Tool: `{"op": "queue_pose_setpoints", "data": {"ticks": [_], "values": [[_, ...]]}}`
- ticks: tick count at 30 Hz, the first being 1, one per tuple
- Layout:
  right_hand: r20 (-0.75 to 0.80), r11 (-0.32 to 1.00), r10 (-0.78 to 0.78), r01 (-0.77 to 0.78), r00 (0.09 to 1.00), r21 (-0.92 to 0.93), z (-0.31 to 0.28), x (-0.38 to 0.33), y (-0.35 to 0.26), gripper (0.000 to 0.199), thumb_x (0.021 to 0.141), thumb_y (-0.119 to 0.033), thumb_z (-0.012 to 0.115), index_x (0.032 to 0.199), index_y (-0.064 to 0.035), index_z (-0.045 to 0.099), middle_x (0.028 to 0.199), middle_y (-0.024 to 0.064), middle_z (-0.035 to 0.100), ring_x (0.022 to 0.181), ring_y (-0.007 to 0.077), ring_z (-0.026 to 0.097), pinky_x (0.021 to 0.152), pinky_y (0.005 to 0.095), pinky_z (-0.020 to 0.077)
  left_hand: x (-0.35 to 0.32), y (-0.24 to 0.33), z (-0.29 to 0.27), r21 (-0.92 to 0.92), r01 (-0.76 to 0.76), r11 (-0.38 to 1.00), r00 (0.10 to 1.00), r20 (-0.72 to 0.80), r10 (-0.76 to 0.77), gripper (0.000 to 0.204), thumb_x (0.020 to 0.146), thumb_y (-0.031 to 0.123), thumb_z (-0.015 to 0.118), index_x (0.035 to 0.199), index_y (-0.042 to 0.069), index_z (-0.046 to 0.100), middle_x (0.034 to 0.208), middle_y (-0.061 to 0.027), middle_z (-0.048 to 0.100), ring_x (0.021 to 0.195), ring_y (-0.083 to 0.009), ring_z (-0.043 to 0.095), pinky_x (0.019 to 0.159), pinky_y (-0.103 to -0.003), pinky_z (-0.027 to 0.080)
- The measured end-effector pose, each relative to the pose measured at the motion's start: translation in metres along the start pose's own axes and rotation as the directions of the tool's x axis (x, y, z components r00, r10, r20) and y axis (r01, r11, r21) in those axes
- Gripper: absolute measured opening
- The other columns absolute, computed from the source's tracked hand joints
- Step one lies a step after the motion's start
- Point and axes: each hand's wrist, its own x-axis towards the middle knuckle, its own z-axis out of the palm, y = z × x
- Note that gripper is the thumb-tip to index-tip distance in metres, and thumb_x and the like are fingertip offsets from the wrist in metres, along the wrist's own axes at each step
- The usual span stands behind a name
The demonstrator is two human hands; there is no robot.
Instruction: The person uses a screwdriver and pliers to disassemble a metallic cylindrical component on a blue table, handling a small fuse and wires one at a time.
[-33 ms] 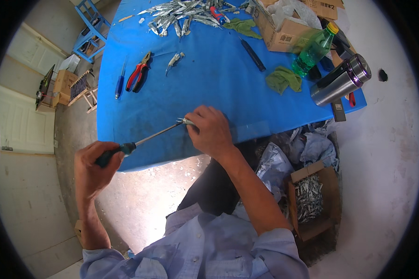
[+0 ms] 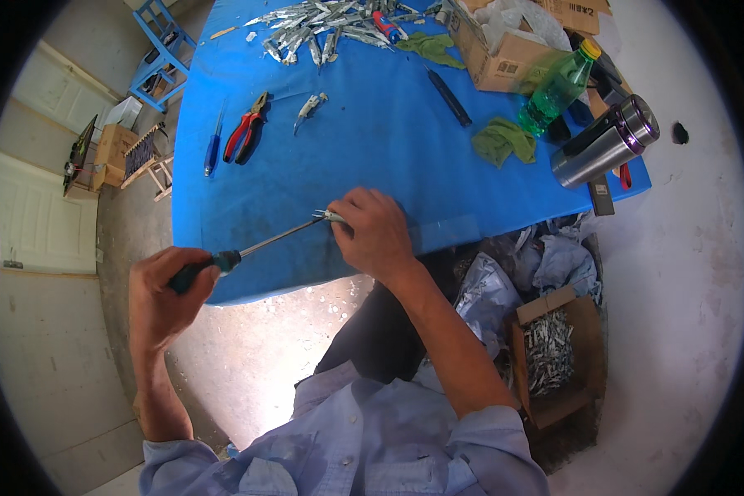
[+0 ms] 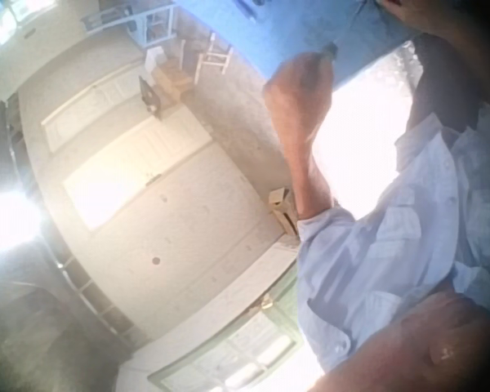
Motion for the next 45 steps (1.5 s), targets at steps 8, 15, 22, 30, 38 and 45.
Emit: {"op": "queue_pose_setpoints", "data": {"ticks": [8,15,22,30,38,45], "values": [[0.056,0.998,-0.040,0.043,0.998,-0.043,0.000,0.002,0.003,0.017,0.080,-0.003,0.074,0.097,-0.0061,0.072,0.092,0.0072,0.065,0.087,0.0278,0.062,0.077,0.0396,0.0500,0.054,0.029,-0.014,0.139,-0.214,0.967,0.976,0.083,0.204,0.007,0.078,0.002,0.077,0.079,0.000,0.071,0.068,-0.0111,0.067,0.054,-0.0175,0.061,0.051,-0.031,0.044],[0.062,0.996,-0.054,0.058,0.997,-0.066,0.002,0.000,0.005,0.017,0.080,-0.004,0.074,0.096,-0.0062,0.071,0.092,0.0071,0.064,0.088,0.0279,0.062,0.077,0.0399,0.0493,0.074,0.049,-0.010,0.252,-0.263,0.931,0.964,0.116,0.241,0.018,0.080,0.009,0.078,0.070,0.000,0.066,0.064,-0.0123,0.064,0.053,-0.0263,0.060,0.051,-0.037,0.044],[0.076,0.992,-0.075,0.083,0.994,-0.099,-0.002,0.001,-0.001,0.021,0.079,-0.003,0.076,0.099,-0.0061,0.070,0.093,0.0074,0.064,0.089,0.0287,0.063,0.078,0.0405,0.0494,0.092,0.060,-0.004,0.271,-0.301,0.914,0.953,0.060,0.297,0.029,0.086,0.019,0.076,0.068,0.001,0.062,0.062,-0.0166,0.057,0.054,-0.0345,0.055,0.052,-0.043,0.039],[0.107,0.996,-0.032,0.041,0.994,-0.084,0.001,-0.002,0.005,0.036,0.076,-0.005,0.080,0.110,-0.0046,0.069,0.098,0.0104,0.065,0.093,0.0317,0.064,0.082,0.0422,0.0500,0.100,0.068,-0.006,0.251,-0.416,0.874,0.909,0.089,0.407,0.037,0.086,0.020,0.074,0.063,0.001,0.053,0.058,-0.0187,0.050,0.057,-0.0412,0.051,0.053,-0.047,0.037],[0.013,0.957,-0.151,0.143,0.988,0.253,-0.031,0.038,-0.066,0.049,0.079,-0.014,0.082,0.122,-0.0009,0.062,0.118,0.0151,0.065,0.105,0.0341,0.065,0.090,0.0414,0.0520,0.104,0.063,-0.003,0.243,-0.464,0.852,0.885,0.091,0.456,0.039,0.089,0.025,0.071,0.064,0.002,0.052,0.068,-0.0152,0.059,0.063,-0.0364,0.058,0.056,-0.045,0.044],[0.020,0.813,-0.101,0.071,0.995,0.577,-0.018,0.073,-0.112,0.050,0.085,-0.020,0.081,0.126,-0.0025,0.058,0.118,0.0124,0.065,0.109,0.0240,0.065,0.088,0.0383,0.0530,0.107,0.061,0.010,0.165,-0.581,0.797,0.790,-0.119,0.601,0.053,0.086,0.050,0.071,0.092,-0.003,0.070,0.090,-0.0190,0.068,0.089,-0.0418,0.066,0.082,-0.048,0.053]]}}
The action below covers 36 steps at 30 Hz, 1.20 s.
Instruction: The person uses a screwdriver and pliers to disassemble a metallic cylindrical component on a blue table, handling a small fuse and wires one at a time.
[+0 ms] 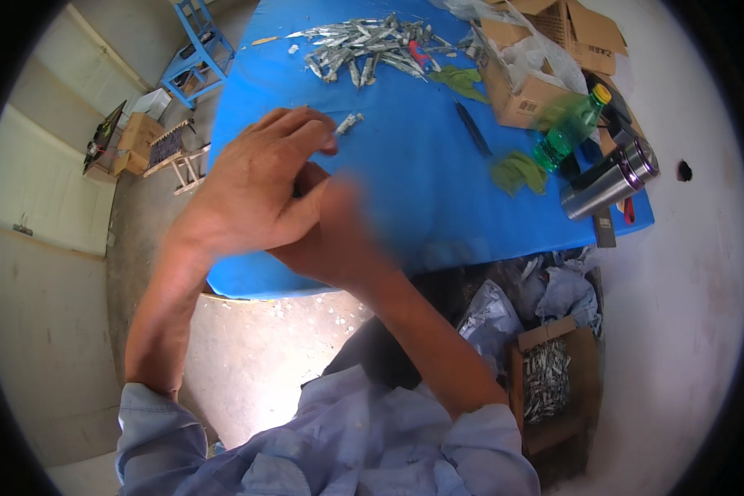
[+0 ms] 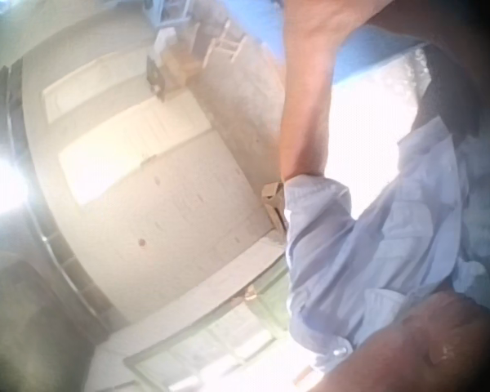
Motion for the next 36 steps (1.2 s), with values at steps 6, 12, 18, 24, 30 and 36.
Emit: {"op": "queue_pose_setpoints", "data": {"ticks": [6,12,18,24,30,36], "values": [[-0.074,0.998,0.041,-0.045,0.996,-0.049,0.004,0.001,0.007,0.038,0.092,-0.015,0.072,0.124,-0.0011,0.057,0.124,0.0139,0.062,0.118,0.0253,0.061,0.093,0.0364,0.0504,0.008,0.009,-0.005,-0.235,0.178,0.956,0.982,0.103,-0.158,0.057,0.088,0.051,0.072,0.103,-0.004,0.070,0.104,-0.0208,0.068,0.092,-0.0393,0.067,0.086,-0.046,0.053],[-0.111,1.000,0.005,-0.006,0.994,-0.007,0.008,0.012,0.000,0.020,0.087,-0.014,0.079,0.093,-0.0034,0.062,0.084,0.0139,0.068,0.078,0.0208,0.070,0.067,0.0352,0.0521,-0.018,-0.014,0.000,-0.702,0.319,0.636,0.861,-0.066,-0.505,0.052,0.100,0.044,0.058,0.116,-0.005,0.067,0.111,-0.0151,0.071,0.094,-0.0215,0.067,0.087,-0.036,0.052],[-0.294,0.997,0.083,-0.076,0.952,0.033,-0.004,0.021,-0.002,0.023,0.086,-0.012,0.081,0.085,-0.0051,0.060,0.066,0.0081,0.059,0.059,0.0142,0.056,0.057,0.0314,0.0482,-0.108,-0.077,0.036,-0.714,0.613,0.340,0.532,0.055,-0.845,0.050,0.104,0.047,0.056,0.108,-0.001,0.070,0.103,-0.0099,0.073,0.088,-0.0133,0.065,0.078,-0.028,0.051],[-0.249,0.996,0.065,-0.046,0.966,0.078,-0.014,0.020,0.007,0.022,0.086,-0.014,0.079,0.093,-0.0059,0.060,0.076,0.0138,0.066,0.068,0.0258,0.070,0.060,0.0352,0.0522,-0.129,-0.079,0.068,-0.625,0.712,0.320,0.489,0.115,-0.865,0.036,0.103,0.037,0.061,0.103,0.002,0.072,0.094,-0.0055,0.073,0.081,-0.0095,0.062,0.071,-0.024,0.048],[-0.242,0.996,0.044,-0.024,0.969,0.085,-0.006,0.016,0.014,0.024,0.085,-0.018,0.079,0.092,-0.0077,0.059,0.075,0.0140,0.064,0.067,0.0324,0.066,0.058,0.0384,0.0505,-0.145,-0.075,0.094,-0.586,0.738,0.335,0.494,0.131,-0.860,0.028,0.103,0.027,0.063,0.103,0.000,0.071,0.086,-0.0042,0.071,0.076,-0.0067,0.059,0.067,-0.024,0.045],[-0.225,0.999,0.039,-0.031,0.974,0.040,-0.006,0.015,0.011,0.025,0.088,-0.019,0.081,0.085,-0.0053,0.061,0.070,0.0090,0.063,0.061,0.0159,0.062,0.053,0.0300,0.0457,-0.165,-0.053,0.125,-0.571,0.715,0.403,0.505,0.022,-0.863,0.022,0.101,0.019,0.066,0.104,-0.003,0.069,0.084,-0.0042,0.069,0.077,-0.0072,0.057,0.067,-0.025,0.045]]}}
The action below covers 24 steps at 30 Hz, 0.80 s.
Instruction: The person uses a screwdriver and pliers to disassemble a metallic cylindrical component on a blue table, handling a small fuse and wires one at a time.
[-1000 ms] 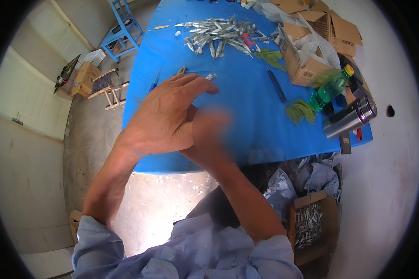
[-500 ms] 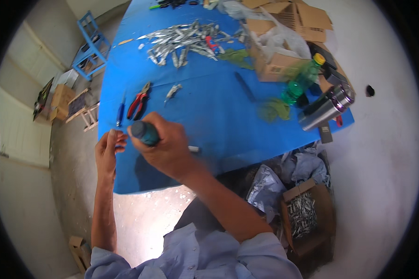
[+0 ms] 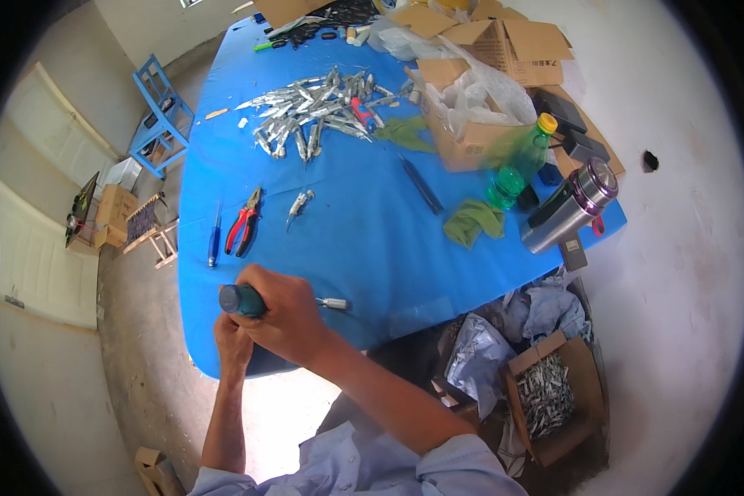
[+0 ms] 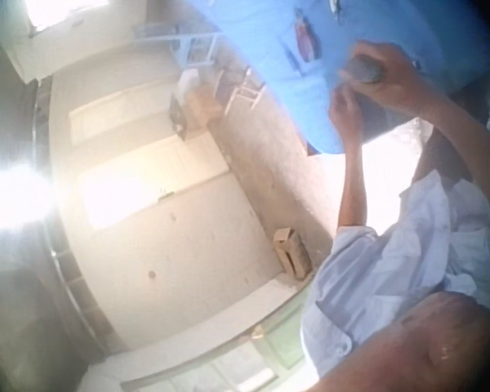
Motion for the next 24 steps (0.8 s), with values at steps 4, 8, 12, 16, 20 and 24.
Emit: {"op": "queue_pose_setpoints", "data": {"ticks": [4,8,12,16,20,24], "values": [[-0.016,0.997,0.047,-0.046,0.999,0.057,-0.001,-0.001,-0.006,0.025,0.088,-0.019,0.080,0.087,-0.0065,0.059,0.073,0.0123,0.062,0.061,0.0267,0.062,0.057,0.0347,0.0485,-0.010,-0.004,0.006,0.018,-0.034,0.999,0.997,-0.063,0.035,0.021,0.099,0.017,0.068,0.105,-0.003,0.069,0.087,-0.0059,0.071,0.079,-0.0102,0.062,0.070,-0.027,0.049],[-0.116,0.999,-0.022,0.024,0.993,0.023,-0.002,0.000,-0.005,0.023,0.087,-0.014,0.082,0.085,-0.0069,0.060,0.070,0.0073,0.062,0.060,0.0146,0.060,0.055,0.0293,0.0475,-0.011,-0.009,0.008,0.125,-0.077,0.989,0.993,-0.080,0.087,0.022,0.097,0.018,0.070,0.107,-0.001,0.070,0.090,-0.0087,0.073,0.079,-0.0156,0.066,0.072,-0.030,0.052],[-0.172,0.998,0.016,-0.005,0.985,0.065,-0.008,0.003,-0.005,0.022,0.086,-0.008,0.081,0.083,-0.0070,0.059,0.068,0.0000,0.058,0.063,0.0045,0.054,0.055,0.0247,0.0455,-0.011,-0.016,0.012,0.095,-0.110,0.989,0.986,-0.115,0.120,0.024,0.096,0.020,0.072,0.109,0.000,0.070,0.093,-0.0104,0.074,0.079,-0.0172,0.068,0.071,-0.031,0.054],[-0.182,0.996,0.087,-0.080,0.979,0.047,-0.013,0.006,-0.006,0.022,0.087,-0.006,0.080,0.084,-0.0061,0.058,0.069,-0.0013,0.056,0.065,0.0034,0.050,0.056,0.0239,0.0444,-0.011,-0.001,0.012,0.147,-0.058,0.988,0.993,-0.089,0.071,0.022,0.094,0.017,0.073,0.107,0.000,0.069,0.091,-0.0106,0.073,0.074,-0.0174,0.067,0.069,-0.031,0.053],[-0.192,0.997,0.069,-0.060,0.979,0.049,-0.015,0.010,-0.003,0.023,0.088,-0.009,0.080,0.085,-0.0056,0.057,0.068,0.0031,0.055,0.063,0.0061,0.048,0.055,0.0263,0.0440,0.012,0.026,0.005,0.272,-0.128,0.954,0.985,-0.078,0.154,0.020,0.093,0.016,0.074,0.105,0.001,0.069,0.091,-0.0123,0.072,0.073,-0.0208,0.066,0.066,-0.033,0.052],[-0.194,0.992,0.109,-0.095,0.975,0.080,-0.017,0.014,-0.001,0.025,0.089,-0.008,0.080,0.083,-0.0052,0.056,0.067,0.0015,0.054,0.064,0.0044,0.047,0.054,0.0261,0.0429,0.072,0.047,0.000,0.535,-0.380,0.754,0.873,-0.061,0.483,0.025,0.091,0.020,0.075,0.107,0.003,0.068,0.099,-0.0146,0.069,0.086,-0.0296,0.067,0.071,-0.039,0.053]]}}
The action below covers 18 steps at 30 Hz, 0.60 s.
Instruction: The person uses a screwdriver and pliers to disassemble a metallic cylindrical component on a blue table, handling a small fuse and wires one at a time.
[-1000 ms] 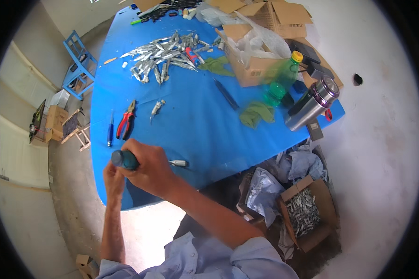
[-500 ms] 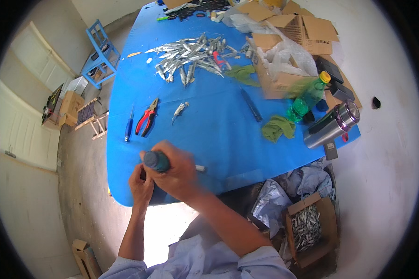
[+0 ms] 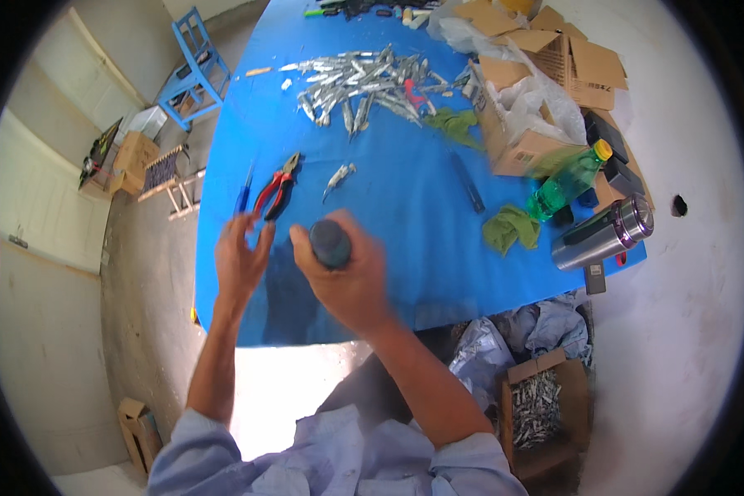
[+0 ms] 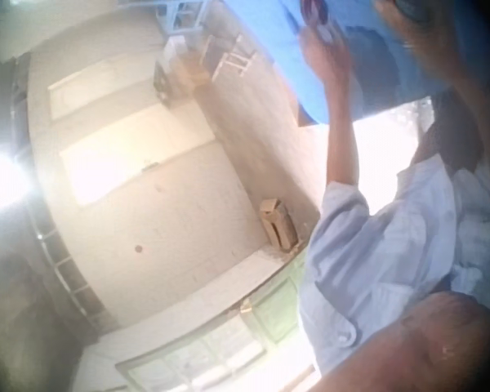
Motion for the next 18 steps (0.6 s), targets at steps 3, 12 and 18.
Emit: {"op": "queue_pose_setpoints", "data": {"ticks": [3,12,18], "values": [[0.007,0.997,0.070,-0.071,0.997,0.031,0.000,0.000,-0.002,0.025,0.089,-0.008,0.079,0.082,-0.0053,0.056,0.068,-0.0007,0.055,0.063,0.0040,0.047,0.054,0.0257,0.0426,0.034,-0.015,0.016,0.147,-0.037,0.988,0.997,0.075,0.026,0.038,0.089,0.028,0.077,0.115,0.002,0.067,0.112,-0.0175,0.068,0.105,-0.0363,0.063,0.087,-0.044,0.052],[-0.034,0.993,0.094,-0.091,0.995,0.070,-0.004,-0.004,-0.003,0.022,0.089,-0.004,0.077,0.080,-0.0073,0.057,0.069,-0.0047,0.055,0.064,0.0015,0.050,0.054,0.0221,0.0434,0.047,-0.058,0.054,0.239,0.004,0.971,0.980,0.193,-0.052,0.048,0.088,0.038,0.073,0.122,0.004,0.063,0.112,-0.0159,0.068,0.107,-0.0364,0.062,0.090,-0.047,0.052],[-0.066,0.997,0.058,-0.061,0.996,-0.044,-0.004,-0.004,0.001,0.023,0.090,-0.008,0.078,0.080,-0.0062,0.057,0.066,-0.0033,0.055,0.062,0.0020,0.050,0.054,0.0238,0.0444,0.059,-0.059,0.052,0.306,0.038,0.951,0.935,0.325,-0.142,0.057,0.085,0.046,0.074,0.120,0.002,0.065,0.113,-0.0204,0.067,0.107,-0.0387,0.063,0.090,-0.048,0.052]]}}
